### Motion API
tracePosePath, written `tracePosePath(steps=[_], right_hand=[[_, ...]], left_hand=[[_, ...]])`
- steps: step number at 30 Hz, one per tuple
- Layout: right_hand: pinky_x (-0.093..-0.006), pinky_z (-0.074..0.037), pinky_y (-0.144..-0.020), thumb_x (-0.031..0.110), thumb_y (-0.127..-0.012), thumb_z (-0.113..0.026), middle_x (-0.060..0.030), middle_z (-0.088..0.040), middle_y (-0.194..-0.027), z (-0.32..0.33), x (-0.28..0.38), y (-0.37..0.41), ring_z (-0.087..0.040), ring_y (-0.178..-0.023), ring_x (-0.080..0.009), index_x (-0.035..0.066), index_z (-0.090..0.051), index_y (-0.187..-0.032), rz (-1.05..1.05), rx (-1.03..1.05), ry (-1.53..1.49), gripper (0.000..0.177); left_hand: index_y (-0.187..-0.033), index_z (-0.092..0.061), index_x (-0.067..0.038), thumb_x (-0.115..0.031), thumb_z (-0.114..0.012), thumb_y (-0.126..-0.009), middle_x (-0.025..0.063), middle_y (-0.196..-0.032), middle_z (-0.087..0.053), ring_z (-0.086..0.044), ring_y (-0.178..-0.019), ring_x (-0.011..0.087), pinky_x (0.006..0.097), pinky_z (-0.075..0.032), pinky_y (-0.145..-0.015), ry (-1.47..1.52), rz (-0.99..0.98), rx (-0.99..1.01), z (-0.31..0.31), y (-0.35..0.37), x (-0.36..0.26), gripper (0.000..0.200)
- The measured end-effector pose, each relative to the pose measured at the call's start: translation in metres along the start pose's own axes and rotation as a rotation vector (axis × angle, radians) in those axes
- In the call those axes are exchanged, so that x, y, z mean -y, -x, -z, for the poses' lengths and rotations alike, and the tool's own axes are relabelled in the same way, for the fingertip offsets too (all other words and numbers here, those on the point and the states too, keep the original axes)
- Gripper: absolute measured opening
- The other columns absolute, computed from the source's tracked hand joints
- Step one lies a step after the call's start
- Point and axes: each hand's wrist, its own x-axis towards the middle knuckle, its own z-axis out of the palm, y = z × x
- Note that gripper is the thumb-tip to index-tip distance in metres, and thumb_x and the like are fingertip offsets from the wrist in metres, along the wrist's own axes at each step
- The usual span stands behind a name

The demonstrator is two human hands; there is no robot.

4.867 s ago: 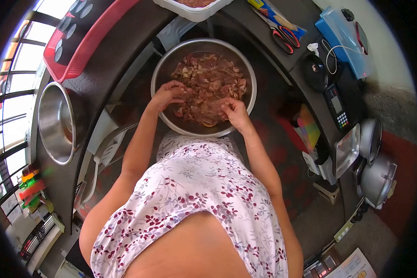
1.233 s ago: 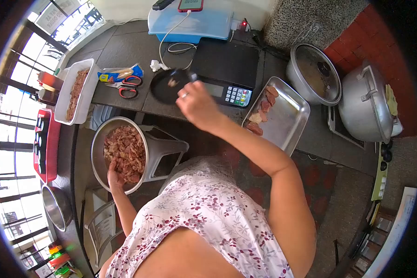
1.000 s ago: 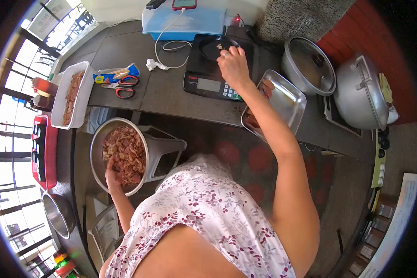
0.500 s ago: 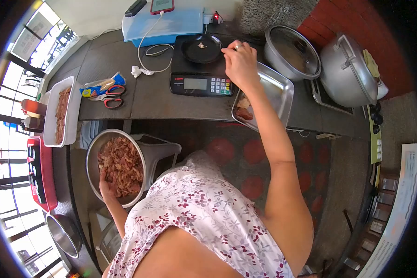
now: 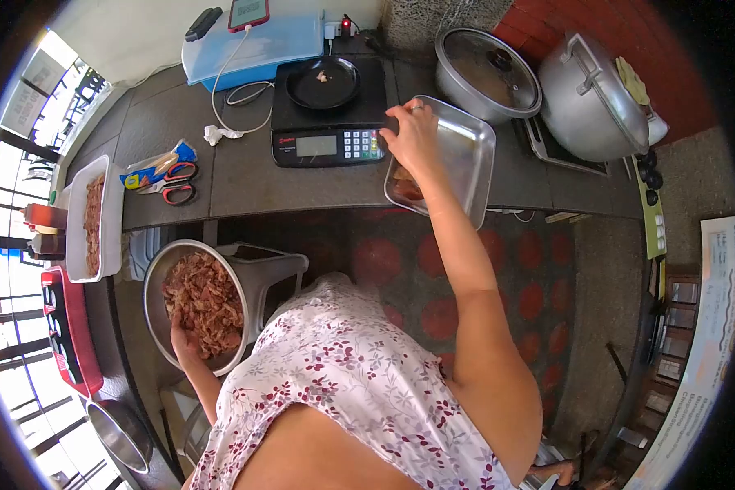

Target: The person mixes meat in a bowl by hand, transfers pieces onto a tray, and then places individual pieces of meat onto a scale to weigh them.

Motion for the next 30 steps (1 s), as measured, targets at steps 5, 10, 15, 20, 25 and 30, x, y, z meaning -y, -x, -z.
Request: tracePosePath(steps=[5, 10, 15, 20, 25, 30], right_hand=[[-0.0432, -0.038, -0.086, 0.025, -0.065, -0.082, -0.0073, -0.053, -0.101, -0.007, 0.005, -0.006, -0.050, -0.101, -0.0273, 0.010, -0.068, -0.098, -0.014, 0.022, 0.049, 0.039], [-0.0414, -0.038, -0.083, 0.027, -0.062, -0.083, -0.0067, -0.053, -0.099, -0.011, 0.003, -0.010, -0.050, -0.100, -0.0263, 0.011, -0.068, -0.097, 0.040, 0.009, 0.070, 0.041], [-0.0415, -0.038, -0.084, 0.029, -0.063, -0.082, -0.0074, -0.053, -0.098, -0.014, 0.004, -0.009, -0.051, -0.099, -0.0281, 0.011, -0.067, -0.099, 0.054, 0.019, 0.084, 0.043], [-0.0419, -0.038, -0.085, 0.028, -0.065, -0.081, -0.0070, -0.053, -0.099, -0.017, 0.003, -0.005, -0.051, -0.099, -0.0280, 0.011, -0.067, -0.101, 0.059, 0.005, 0.075, 0.042], [-0.0420, -0.039, -0.085, 0.028, -0.067, -0.080, -0.0065, -0.054, -0.100, -0.018, 0.004, -0.004, -0.051, -0.099, -0.0280, 0.012, -0.067, -0.103, 0.045, 0.008, 0.074, 0.041], [-0.0421, -0.039, -0.084, 0.030, -0.068, -0.079, -0.0064, -0.053, -0.098, -0.014, 0.007, -0.003, -0.051, -0.096, -0.0275, 0.012, -0.067, -0.104, 0.044, -0.001, 0.100, 0.042]], left_hand=[[-0.121, -0.056, -0.011, -0.022, -0.054, -0.094, 0.0024, -0.104, -0.063, -0.058, -0.083, 0.0155, 0.0310, -0.049, -0.077, 0.037, 0.015, -0.039, 0.002, -0.006, 0.001, 0.029], [-0.118, -0.060, -0.010, -0.021, -0.056, -0.094, 0.0026, -0.103, -0.064, -0.060, -0.079, 0.0152, 0.0272, -0.051, -0.070, 0.064, 0.010, -0.024, -0.004, 0.007, -0.001, 0.027], [-0.117, -0.058, -0.011, -0.022, -0.055, -0.094, 0.0022, -0.100, -0.065, -0.059, -0.080, 0.0142, 0.0277, -0.049, -0.074, 0.021, -0.007, -0.012, -0.012, 0.011, -0.004, 0.026], [-0.116, -0.058, -0.011, -0.021, -0.056, -0.093, 0.0032, -0.101, -0.064, -0.058, -0.080, 0.0140, 0.0268, -0.049, -0.072, 0.005, -0.002, -0.034, -0.015, 0.009, -0.006, 0.025], [-0.115, -0.058, -0.009, -0.020, -0.056, -0.093, 0.0049, -0.102, -0.064, -0.058, -0.080, 0.0142, 0.0270, -0.049, -0.070, 0.003, 0.012, -0.019, -0.010, 0.003, -0.007, 0.024], [-0.117, -0.057, -0.010, -0.020, -0.056, -0.093, 0.0044, -0.103, -0.065, -0.059, -0.081, 0.0138, 0.0281, -0.049, -0.071, 0.045, 0.023, -0.004, -0.009, -0.002, -0.007, 0.027]])
